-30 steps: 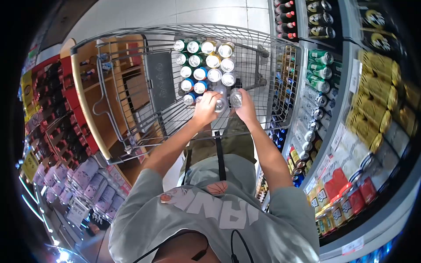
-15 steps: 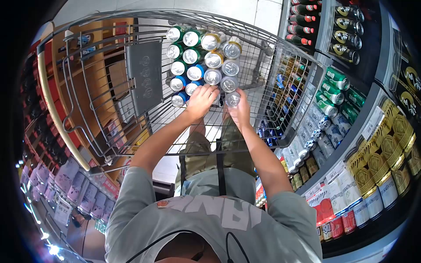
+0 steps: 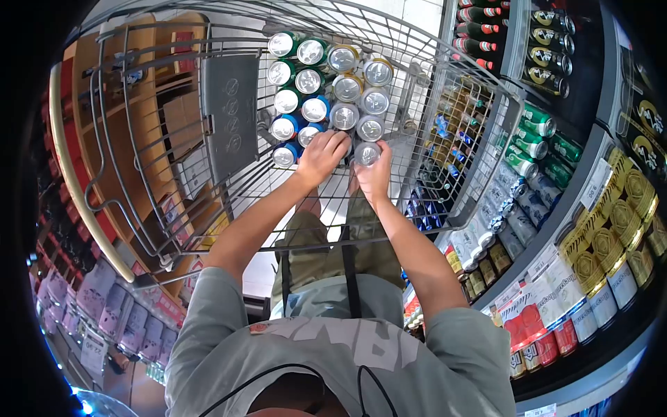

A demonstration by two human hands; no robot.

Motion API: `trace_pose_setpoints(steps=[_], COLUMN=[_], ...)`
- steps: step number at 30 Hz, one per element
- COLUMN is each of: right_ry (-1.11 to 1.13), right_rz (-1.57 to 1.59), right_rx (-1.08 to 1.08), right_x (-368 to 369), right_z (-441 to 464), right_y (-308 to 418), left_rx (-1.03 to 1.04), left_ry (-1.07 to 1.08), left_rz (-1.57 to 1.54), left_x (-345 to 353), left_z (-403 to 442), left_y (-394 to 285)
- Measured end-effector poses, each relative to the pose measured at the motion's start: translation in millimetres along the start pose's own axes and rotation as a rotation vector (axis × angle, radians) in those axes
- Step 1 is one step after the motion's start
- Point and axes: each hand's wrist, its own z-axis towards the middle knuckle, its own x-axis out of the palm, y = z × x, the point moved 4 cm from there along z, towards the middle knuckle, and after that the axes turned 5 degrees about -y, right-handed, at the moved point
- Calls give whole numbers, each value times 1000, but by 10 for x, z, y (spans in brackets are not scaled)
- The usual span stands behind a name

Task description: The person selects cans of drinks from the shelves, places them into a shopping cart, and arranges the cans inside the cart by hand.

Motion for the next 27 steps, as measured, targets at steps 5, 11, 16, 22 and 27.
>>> trace_pose_setpoints(steps=[5,11,16,22,27], right_ry=[0,11,1,86,75], right_rz=[91,245,155,224,192], right_rx=[18,52,-40,109,171], right_x=[91,200,250,177,144], right_z=[-3,11,78,67,97], right_y=[-142,-198,-351,-226,-314], left_rx=[-16,-8,-43,-13,-35], left_ry=[25,-6,33,68,47], left_rz=[22,-83,-259,-217,-305], left_x=[6,-66,-111,-187,-167], left_z=[-7,17,51,60,55], left_y=[-4,26,78,82,55])
